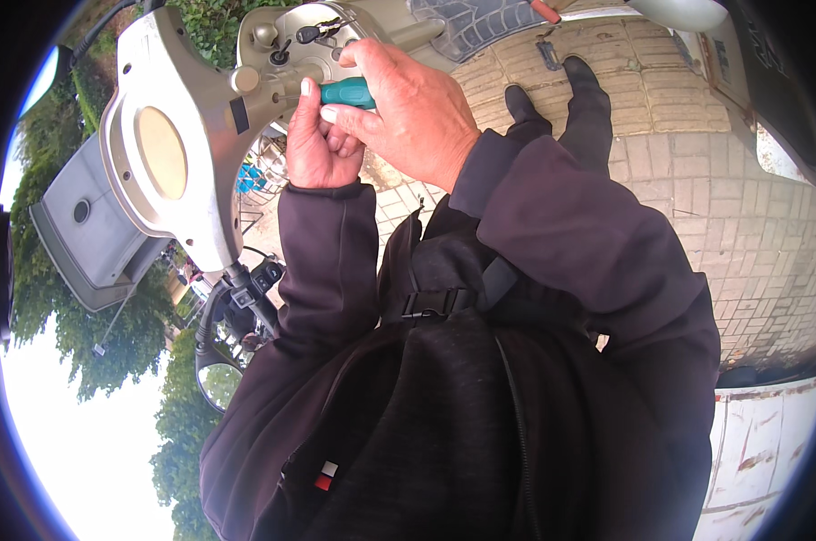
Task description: The person uses a screwdriver to remove screws from the scooter's front panel, detaches the panel, and then reattaches it by inserting and tightening screws. The person handles the panel and screwdriver throughout the process.
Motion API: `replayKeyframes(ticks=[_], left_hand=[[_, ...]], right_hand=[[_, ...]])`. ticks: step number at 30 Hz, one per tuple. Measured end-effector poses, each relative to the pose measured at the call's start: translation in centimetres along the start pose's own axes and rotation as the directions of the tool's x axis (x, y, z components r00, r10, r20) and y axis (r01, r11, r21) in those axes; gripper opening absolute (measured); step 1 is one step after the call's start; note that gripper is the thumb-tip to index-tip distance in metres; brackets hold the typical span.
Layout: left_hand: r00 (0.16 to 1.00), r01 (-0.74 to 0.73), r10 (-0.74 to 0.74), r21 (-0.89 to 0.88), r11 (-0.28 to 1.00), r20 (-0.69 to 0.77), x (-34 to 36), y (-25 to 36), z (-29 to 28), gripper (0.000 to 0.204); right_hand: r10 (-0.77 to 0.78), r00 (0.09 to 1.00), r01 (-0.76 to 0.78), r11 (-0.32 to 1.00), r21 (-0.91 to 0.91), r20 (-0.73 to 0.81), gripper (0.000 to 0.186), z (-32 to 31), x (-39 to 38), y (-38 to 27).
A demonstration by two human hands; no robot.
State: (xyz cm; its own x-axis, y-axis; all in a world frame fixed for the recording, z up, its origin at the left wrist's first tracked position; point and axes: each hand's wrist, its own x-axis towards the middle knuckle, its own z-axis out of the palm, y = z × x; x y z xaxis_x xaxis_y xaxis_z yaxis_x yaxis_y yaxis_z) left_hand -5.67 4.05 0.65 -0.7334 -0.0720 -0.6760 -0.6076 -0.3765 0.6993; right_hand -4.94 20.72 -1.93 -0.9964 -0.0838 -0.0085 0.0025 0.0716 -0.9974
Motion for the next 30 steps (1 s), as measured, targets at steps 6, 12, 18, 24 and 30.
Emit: replayKeyframes(ticks=[6, 12, 18, 24, 30], left_hand=[[0.996, 0.072, -0.073, 0.021, 0.997, 0.055, 0.4, -0.3, -0.6, 0.036], [0.998, 0.056, -0.056, 0.046, 0.997, 0.014, 0.0, -0.6, 0.1, 0.041], [0.997, 0.042, -0.041, -0.020, 0.999, 0.061, 0.8, 0.3, 0.1, 0.029], [0.995, 0.102, -0.101, -0.052, 0.993, 0.021, -0.1, 0.3, -0.2, 0.036], [0.998, 0.053, -0.054, 0.034, 0.998, 0.036, 0.9, 0.3, -0.3, 0.031]], right_hand=[[0.104, 0.983, -0.090, 0.991, -0.095, 0.154, 0.035, 0.0, 0.6, 1.2], [-0.409, 0.913, 0.381, 0.852, -0.358, -0.002, 0.038, 0.3, 0.2, 2.2], [0.288, 0.924, -0.327, 0.936, 0.131, 0.251, 0.046, -0.6, 0.6, 1.9], [-0.380, 0.912, 0.410, 0.863, -0.296, 0.154, 0.026, -0.4, 0.6, 1.6], [0.023, 0.983, -0.009, 0.997, -0.079, 0.183, 0.034, -0.9, 0.7, 0.9]])
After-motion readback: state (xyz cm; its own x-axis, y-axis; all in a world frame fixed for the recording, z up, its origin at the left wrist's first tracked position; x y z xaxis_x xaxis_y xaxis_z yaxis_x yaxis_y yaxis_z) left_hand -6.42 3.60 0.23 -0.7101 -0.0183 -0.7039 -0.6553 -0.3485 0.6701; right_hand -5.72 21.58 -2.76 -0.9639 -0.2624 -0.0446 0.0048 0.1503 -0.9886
